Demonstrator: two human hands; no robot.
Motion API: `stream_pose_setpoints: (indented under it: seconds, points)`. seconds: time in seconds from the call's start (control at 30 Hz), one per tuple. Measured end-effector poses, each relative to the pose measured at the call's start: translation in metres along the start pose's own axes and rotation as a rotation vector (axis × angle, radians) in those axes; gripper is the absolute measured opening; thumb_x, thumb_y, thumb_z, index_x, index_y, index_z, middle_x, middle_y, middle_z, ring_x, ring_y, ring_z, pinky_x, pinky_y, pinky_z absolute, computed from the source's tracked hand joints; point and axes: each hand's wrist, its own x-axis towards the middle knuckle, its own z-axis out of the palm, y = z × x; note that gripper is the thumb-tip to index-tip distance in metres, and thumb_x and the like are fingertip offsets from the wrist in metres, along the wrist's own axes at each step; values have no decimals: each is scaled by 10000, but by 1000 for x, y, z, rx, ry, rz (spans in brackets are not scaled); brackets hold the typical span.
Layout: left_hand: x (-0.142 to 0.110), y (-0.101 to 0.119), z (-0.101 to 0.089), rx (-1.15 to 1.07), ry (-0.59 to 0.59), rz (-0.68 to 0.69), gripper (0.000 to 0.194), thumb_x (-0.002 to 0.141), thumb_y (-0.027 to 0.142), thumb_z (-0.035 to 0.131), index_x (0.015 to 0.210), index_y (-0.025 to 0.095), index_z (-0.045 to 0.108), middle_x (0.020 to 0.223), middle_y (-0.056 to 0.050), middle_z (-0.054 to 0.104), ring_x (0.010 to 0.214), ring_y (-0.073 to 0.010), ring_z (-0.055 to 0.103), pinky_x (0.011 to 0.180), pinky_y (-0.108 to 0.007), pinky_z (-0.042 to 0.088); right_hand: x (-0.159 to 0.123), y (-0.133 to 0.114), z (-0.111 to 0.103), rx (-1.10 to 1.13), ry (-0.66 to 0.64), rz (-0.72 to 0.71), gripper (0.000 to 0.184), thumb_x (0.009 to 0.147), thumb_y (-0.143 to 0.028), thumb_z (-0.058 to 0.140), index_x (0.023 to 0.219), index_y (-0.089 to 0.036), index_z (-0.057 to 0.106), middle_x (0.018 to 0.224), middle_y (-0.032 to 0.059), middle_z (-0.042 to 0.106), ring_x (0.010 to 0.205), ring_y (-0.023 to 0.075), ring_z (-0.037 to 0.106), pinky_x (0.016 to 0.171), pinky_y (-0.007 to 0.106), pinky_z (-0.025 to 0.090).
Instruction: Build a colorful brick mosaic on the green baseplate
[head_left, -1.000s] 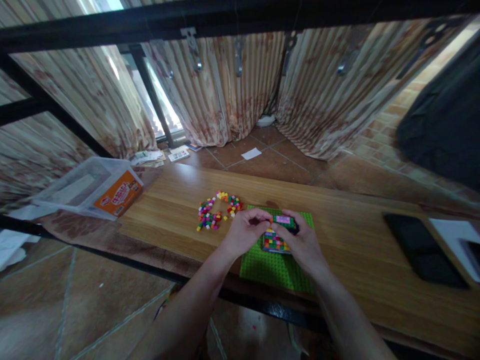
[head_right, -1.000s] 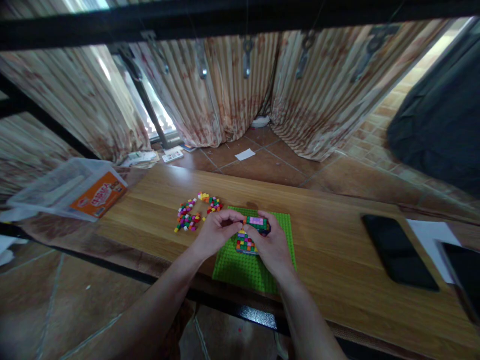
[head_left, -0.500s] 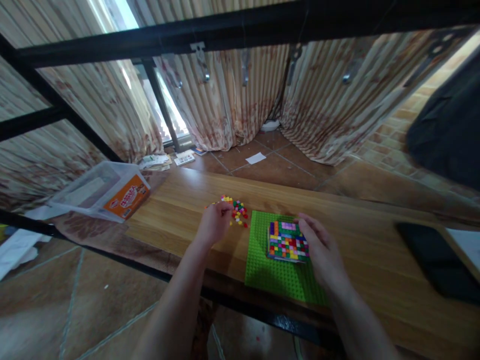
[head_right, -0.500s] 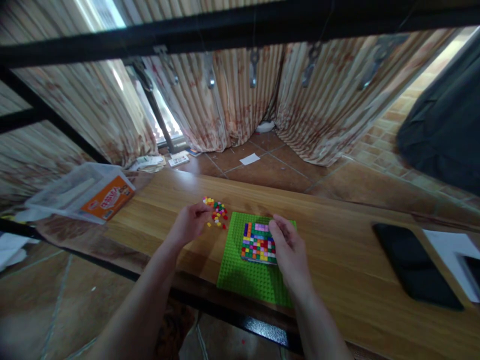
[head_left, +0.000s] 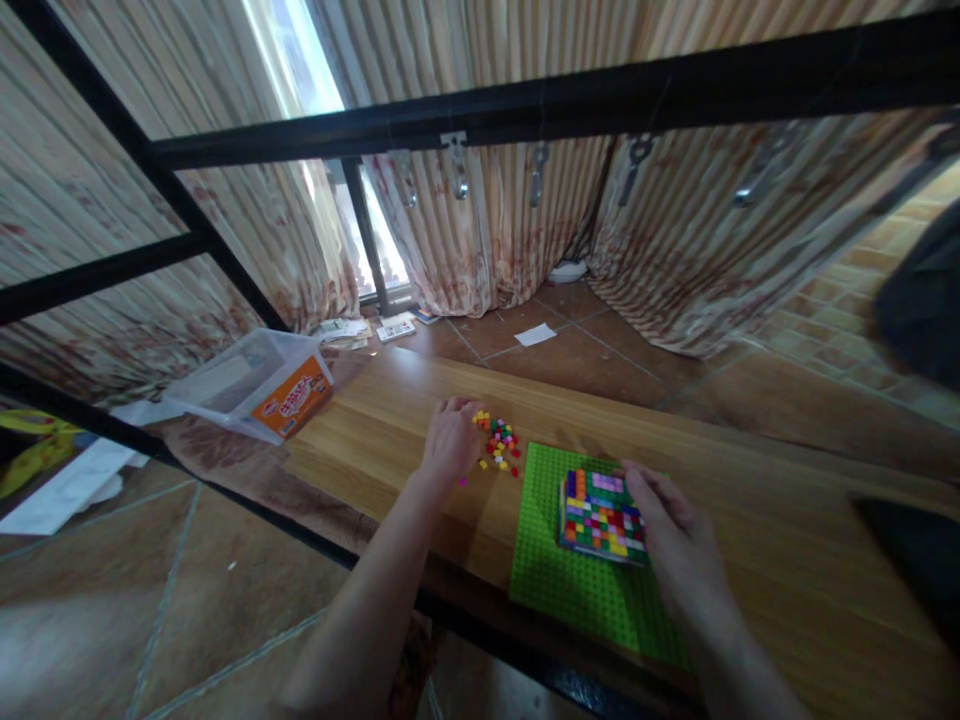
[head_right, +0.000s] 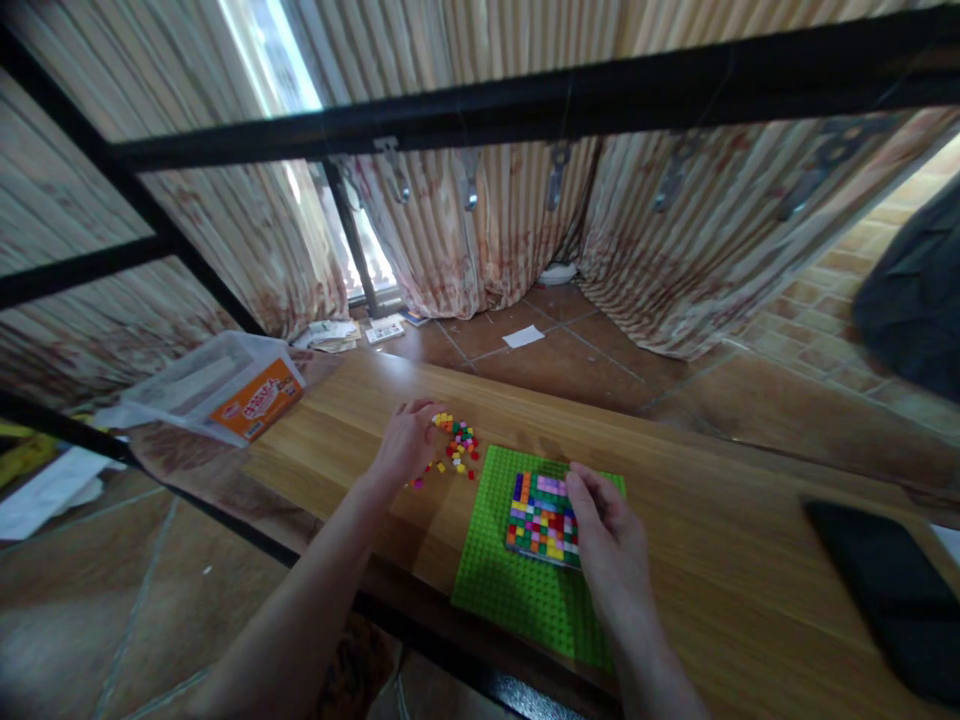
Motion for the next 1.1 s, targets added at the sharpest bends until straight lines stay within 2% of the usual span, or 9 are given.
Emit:
stream_pose_setpoints:
  seconds: [0.13, 0.27, 0.33, 0.43, 0.53, 0.67, 0.87, 1.1]
  points:
    - [7, -2, 17, -25, -53, 98, 529, 818, 45, 508, 1296, 209, 664, 1438, -84, 592, 1336, -259, 511, 1132, -437, 414, 1, 2, -2, 4, -28, 13, 522, 712, -662, 741, 1027, -248, 772, 1048, 34, 781, 986, 237, 710, 831, 327, 561]
    - [13, -8, 23, -80, -110, 188, 485, 799, 23, 485, 1187, 198, 717, 1317, -74, 673, 1271, -220, 564, 1142, -389, 412, 0, 1, -3, -12, -25, 8, 536, 716, -669, 730, 1029, -237, 771, 1072, 47, 779, 1006, 250, 710, 848, 343, 562]
    - [12, -10, 19, -95, -126, 224, 453, 801, 12, 462, 1115, 186, 739, 1200, -76, 719, 1197, -202, 607, 1132, -366, 420, 0, 0, -3, -26, -29, 7, 546, 715, -673, 725, 1028, -229, 772, 1067, 58, 779, 989, 259, 715, 837, 357, 567]
    - [4, -10, 6, -67, -152, 201, 383, 798, 16, 471, 992, 183, 755, 1065, -78, 739, 1087, -207, 648, 1067, -363, 468, 0, -1, -3, -40, -30, -9, 547, 716, -672, 723, 1027, -226, 775, 1063, 65, 780, 993, 269, 714, 841, 371, 568]
    - [-8, -11, -10, -14, -206, 151, 309, 782, 23, 507, 884, 186, 748, 994, -74, 734, 1008, -210, 664, 993, -353, 501, 0, -1, -3, -33, -27, -9, 544, 707, -669, 731, 1024, -229, 777, 1052, 62, 782, 993, 268, 713, 850, 373, 565]
    - [-18, -12, -23, 17, -254, 87, 281, 780, 20, 522, 845, 187, 739, 974, -72, 727, 981, -208, 665, 952, -344, 503, 1, 0, -3, -45, -29, -12, 534, 717, -662, 728, 1030, -232, 776, 1056, 60, 781, 982, 262, 713, 854, 375, 564]
    - [-19, -8, -27, 9, -260, 49, 248, 809, 73, 567, 900, 213, 750, 1037, -61, 727, 1018, -208, 656, 949, -340, 487, 3, 1, -5, -80, -33, -14, 541, 712, -675, 726, 1010, -228, 784, 1042, 68, 781, 964, 269, 717, 854, 390, 565]
    - [-19, -1, -28, 36, -279, 64, 88, 802, 174, 669, 844, 202, 742, 1008, -62, 721, 996, -222, 653, 912, -340, 481, 3, 4, -6, -87, -56, -29, 544, 745, -674, 704, 1029, -216, 779, 1063, 79, 775, 971, 274, 714, 844, 393, 566]
